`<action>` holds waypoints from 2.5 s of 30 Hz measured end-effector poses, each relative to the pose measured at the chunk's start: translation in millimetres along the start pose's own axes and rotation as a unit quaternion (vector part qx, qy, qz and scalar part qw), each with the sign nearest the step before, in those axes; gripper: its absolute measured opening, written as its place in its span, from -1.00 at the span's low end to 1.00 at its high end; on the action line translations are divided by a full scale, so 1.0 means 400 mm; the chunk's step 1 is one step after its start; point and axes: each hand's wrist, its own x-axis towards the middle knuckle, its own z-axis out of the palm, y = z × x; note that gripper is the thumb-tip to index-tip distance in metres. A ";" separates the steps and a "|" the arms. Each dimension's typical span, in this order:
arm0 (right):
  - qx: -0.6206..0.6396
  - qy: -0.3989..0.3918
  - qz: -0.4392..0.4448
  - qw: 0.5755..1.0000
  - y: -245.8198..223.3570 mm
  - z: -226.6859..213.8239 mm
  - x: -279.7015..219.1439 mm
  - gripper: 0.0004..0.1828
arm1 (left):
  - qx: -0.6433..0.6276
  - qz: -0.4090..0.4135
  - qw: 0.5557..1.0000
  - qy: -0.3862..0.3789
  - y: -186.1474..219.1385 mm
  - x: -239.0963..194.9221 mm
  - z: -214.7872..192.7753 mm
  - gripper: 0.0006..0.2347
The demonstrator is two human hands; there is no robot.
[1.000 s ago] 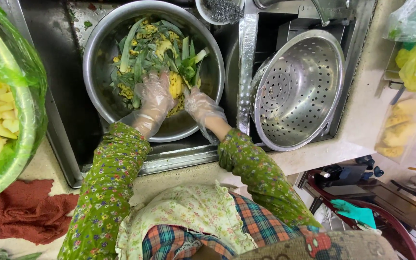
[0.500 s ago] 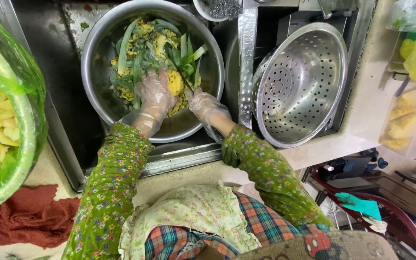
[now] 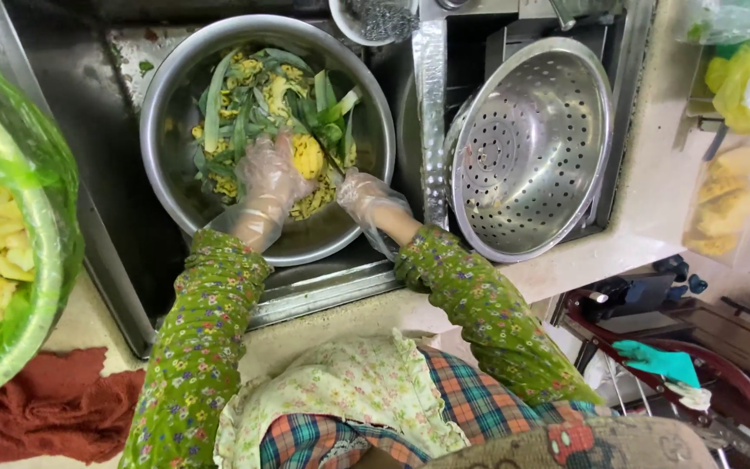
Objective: The person slices peeled pineapple with a knife and places the pieces into a colander. Then, the person carves out the eyes of another pineapple with the knife over a bowl in the sink.
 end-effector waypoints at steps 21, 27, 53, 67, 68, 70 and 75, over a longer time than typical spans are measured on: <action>0.478 0.034 0.272 0.835 -0.034 -0.089 -0.094 -0.65 | -0.029 0.051 0.996 0.068 -0.053 0.030 0.059 -0.04; 0.510 0.058 0.301 0.804 -0.043 -0.121 -0.088 -0.64 | -0.046 0.031 0.996 0.074 -0.060 0.029 0.082 -0.03; -0.335 0.031 -0.013 0.942 -0.086 -0.289 -0.351 -0.38 | -0.043 0.014 0.993 0.107 -0.094 -0.002 0.136 0.02; -0.474 0.024 -0.017 0.880 -0.079 -0.329 -0.357 -0.37 | -0.026 -0.001 0.993 0.119 -0.089 0.019 0.144 0.00; -0.521 -0.014 -0.078 0.850 -0.077 -0.327 -0.355 -0.38 | -0.022 0.004 0.991 0.131 -0.088 0.019 0.146 -0.01; -0.350 -0.002 -0.059 0.935 -0.080 -0.307 -0.319 -0.39 | -0.021 0.007 0.991 0.133 -0.090 0.017 0.149 -0.02; -0.179 0.102 0.080 0.975 -0.039 -0.214 -0.148 -0.27 | -0.010 0.017 0.990 0.142 -0.083 0.014 0.154 -0.05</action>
